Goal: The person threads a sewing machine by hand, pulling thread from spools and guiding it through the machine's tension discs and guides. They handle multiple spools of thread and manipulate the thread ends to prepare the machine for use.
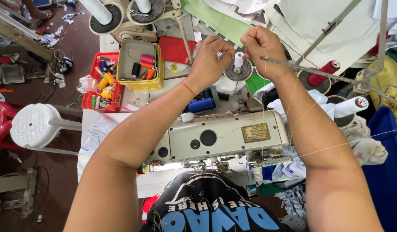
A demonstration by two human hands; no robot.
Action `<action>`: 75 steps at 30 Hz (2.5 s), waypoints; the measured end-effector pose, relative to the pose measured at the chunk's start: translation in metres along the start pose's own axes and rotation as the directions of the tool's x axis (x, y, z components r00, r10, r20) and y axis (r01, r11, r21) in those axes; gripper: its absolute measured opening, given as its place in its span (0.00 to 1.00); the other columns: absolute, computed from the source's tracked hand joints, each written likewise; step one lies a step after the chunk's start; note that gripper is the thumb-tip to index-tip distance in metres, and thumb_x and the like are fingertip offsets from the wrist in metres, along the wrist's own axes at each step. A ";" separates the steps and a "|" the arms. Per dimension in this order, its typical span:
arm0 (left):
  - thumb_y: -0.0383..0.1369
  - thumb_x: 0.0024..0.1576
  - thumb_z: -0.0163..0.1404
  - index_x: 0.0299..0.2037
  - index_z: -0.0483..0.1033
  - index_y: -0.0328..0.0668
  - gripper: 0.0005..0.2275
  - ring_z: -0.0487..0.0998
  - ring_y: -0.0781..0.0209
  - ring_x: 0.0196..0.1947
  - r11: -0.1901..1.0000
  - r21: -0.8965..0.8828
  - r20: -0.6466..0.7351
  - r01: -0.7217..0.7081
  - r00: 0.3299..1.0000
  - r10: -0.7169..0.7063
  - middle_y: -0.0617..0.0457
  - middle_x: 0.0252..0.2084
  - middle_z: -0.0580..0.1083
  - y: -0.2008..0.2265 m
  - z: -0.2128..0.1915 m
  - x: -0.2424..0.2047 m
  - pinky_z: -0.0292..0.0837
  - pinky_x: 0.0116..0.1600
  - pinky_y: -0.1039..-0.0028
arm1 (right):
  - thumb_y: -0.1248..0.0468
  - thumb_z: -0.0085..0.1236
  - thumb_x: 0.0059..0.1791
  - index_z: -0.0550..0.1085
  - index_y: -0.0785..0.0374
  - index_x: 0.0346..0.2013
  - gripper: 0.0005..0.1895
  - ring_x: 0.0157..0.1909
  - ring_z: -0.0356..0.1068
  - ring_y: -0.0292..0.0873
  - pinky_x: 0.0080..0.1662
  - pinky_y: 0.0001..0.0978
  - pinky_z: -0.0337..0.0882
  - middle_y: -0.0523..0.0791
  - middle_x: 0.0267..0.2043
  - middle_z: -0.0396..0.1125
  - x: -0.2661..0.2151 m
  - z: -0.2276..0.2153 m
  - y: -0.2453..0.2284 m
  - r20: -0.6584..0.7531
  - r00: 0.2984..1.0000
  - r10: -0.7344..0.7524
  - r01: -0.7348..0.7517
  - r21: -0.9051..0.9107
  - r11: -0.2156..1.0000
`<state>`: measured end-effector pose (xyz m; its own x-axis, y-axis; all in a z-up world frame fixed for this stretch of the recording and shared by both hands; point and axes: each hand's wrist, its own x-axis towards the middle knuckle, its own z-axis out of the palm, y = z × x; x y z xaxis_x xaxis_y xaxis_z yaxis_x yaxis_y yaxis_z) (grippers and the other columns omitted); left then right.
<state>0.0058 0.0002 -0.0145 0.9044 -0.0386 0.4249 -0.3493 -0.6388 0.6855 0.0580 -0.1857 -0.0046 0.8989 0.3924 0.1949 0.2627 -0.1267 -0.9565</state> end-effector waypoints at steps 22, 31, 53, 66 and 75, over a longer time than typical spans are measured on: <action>0.33 0.60 0.51 0.33 0.82 0.54 0.06 0.70 0.52 0.47 0.977 0.147 0.178 0.157 0.967 -0.182 0.55 0.41 0.75 -0.020 0.008 0.002 0.58 0.61 0.60 | 0.66 0.47 0.58 0.71 0.65 0.59 0.15 0.51 0.75 0.45 0.58 0.36 0.78 0.49 0.60 0.69 -0.145 -0.093 -0.019 -0.115 0.956 0.270 -0.276 -0.045 0.960; 0.33 0.53 0.43 0.37 0.74 0.43 0.08 0.73 0.32 0.40 0.909 0.400 0.389 0.120 0.876 -0.286 0.39 0.39 0.76 -0.045 0.017 -0.003 0.68 0.42 0.49 | 0.64 0.41 0.62 0.71 0.60 0.54 0.11 0.37 0.71 0.42 0.40 0.35 0.74 0.48 0.47 0.70 -0.338 -0.081 0.080 -0.546 0.673 0.500 -0.238 0.481 0.844; 0.36 0.62 0.47 0.34 0.72 0.48 0.06 0.67 0.68 0.15 0.758 -0.621 0.207 0.202 0.974 -0.090 0.54 0.30 0.75 0.054 0.113 0.175 0.65 0.21 0.80 | 0.62 0.48 0.58 0.73 0.65 0.51 0.12 0.30 0.68 0.40 0.32 0.30 0.65 0.49 0.39 0.71 -0.416 -0.061 0.135 -0.699 0.430 0.572 -0.250 0.517 0.819; 0.34 0.67 0.45 0.43 0.75 0.49 0.05 0.76 0.72 0.20 0.821 -0.407 0.534 0.400 0.834 -0.142 0.58 0.29 0.76 0.017 0.107 0.093 0.63 0.20 0.84 | 0.64 0.49 0.58 0.76 0.62 0.49 0.10 0.30 0.68 0.35 0.36 0.26 0.71 0.43 0.39 0.73 -0.152 -0.101 0.071 -0.461 0.856 0.234 -0.309 -0.094 0.946; 0.33 0.62 0.48 0.36 0.75 0.51 0.04 0.77 0.72 0.19 0.882 -0.416 0.413 0.222 0.910 -0.035 0.60 0.26 0.74 -0.011 0.119 0.080 0.71 0.29 0.79 | 0.59 0.54 0.52 0.72 0.59 0.59 0.21 0.53 0.69 0.50 0.53 0.42 0.67 0.51 0.54 0.66 0.003 -0.098 0.155 -0.253 0.960 0.122 -0.255 -0.604 0.755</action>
<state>0.1114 -0.0870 -0.0581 0.9364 -0.3300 0.1191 -0.2089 -0.2517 0.9450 0.1356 -0.2938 -0.1310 0.9835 0.1307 0.1250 0.1806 -0.7460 -0.6410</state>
